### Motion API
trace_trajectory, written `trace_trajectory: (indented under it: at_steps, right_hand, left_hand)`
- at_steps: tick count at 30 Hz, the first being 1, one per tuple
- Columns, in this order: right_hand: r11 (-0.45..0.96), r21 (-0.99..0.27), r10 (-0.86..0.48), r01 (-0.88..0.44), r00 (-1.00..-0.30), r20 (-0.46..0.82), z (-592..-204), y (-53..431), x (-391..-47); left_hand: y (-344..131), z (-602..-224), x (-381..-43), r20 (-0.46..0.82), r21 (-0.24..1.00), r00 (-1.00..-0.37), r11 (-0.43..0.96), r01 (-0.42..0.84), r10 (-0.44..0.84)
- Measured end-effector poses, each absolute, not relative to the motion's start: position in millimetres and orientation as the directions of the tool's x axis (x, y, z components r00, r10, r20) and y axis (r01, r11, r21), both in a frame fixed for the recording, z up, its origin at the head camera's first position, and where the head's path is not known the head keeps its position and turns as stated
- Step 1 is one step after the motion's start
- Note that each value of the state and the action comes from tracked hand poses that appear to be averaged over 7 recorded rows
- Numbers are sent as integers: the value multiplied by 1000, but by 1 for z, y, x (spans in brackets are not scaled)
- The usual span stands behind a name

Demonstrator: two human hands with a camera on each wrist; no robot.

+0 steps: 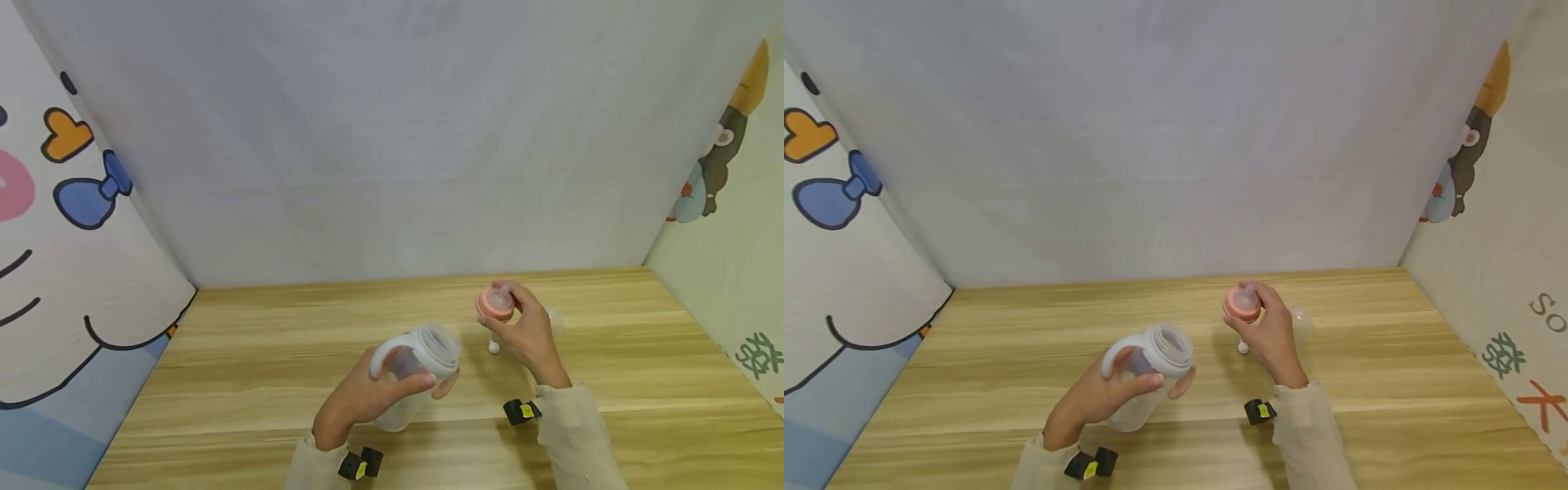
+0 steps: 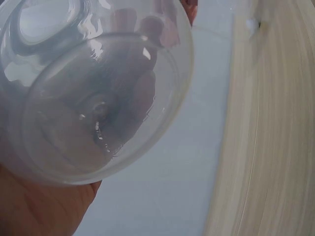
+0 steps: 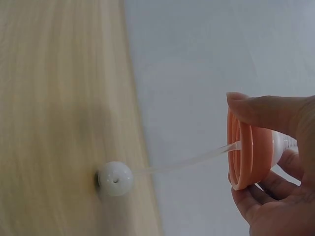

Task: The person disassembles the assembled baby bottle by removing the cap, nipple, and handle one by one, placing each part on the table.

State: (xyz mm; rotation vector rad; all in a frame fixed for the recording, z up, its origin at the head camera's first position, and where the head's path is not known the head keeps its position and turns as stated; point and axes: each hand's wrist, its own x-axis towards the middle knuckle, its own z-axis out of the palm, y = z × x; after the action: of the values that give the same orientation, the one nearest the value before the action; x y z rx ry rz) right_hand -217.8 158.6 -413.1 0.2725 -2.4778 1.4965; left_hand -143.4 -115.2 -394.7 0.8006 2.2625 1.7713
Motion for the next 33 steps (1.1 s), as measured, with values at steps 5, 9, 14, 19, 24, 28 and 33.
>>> trace_trajectory:
  at_steps: [5, 9, 14, 19, 24, 28, 33]
  right_hand:
    - [493, -844, -24, -214, -972, 232, -421, 159, -220]
    - [532, -827, -17, -185, -978, 208, -428, 161, -222]
    - [577, -799, -28, -172, -981, 191, -436, 163, -224]
    - [577, -803, -25, -149, -986, 166, -444, 166, -225]
    - [570, -814, 2, -113, -990, 138, -450, 169, -225]
    - [579, -808, -4, -107, -992, 129, -452, 171, -226]
    - [615, -785, -25, -78, -997, 80, -452, 170, -227]
  left_hand:
    - [-115, -394, -144, 188, 939, -844, 159, 304, 502]
    - [-116, -394, -145, 208, 934, -834, 148, 324, 512]
    - [-116, -395, -144, 195, 935, -840, 163, 315, 506]
    - [-116, -394, -143, 170, 938, -853, 184, 293, 493]
    - [-116, -392, -143, 181, 934, -846, 183, 308, 501]
    - [-115, -392, -143, 159, 936, -854, 200, 291, 496]
    - [-115, -392, -143, 150, 940, -857, 197, 278, 493]
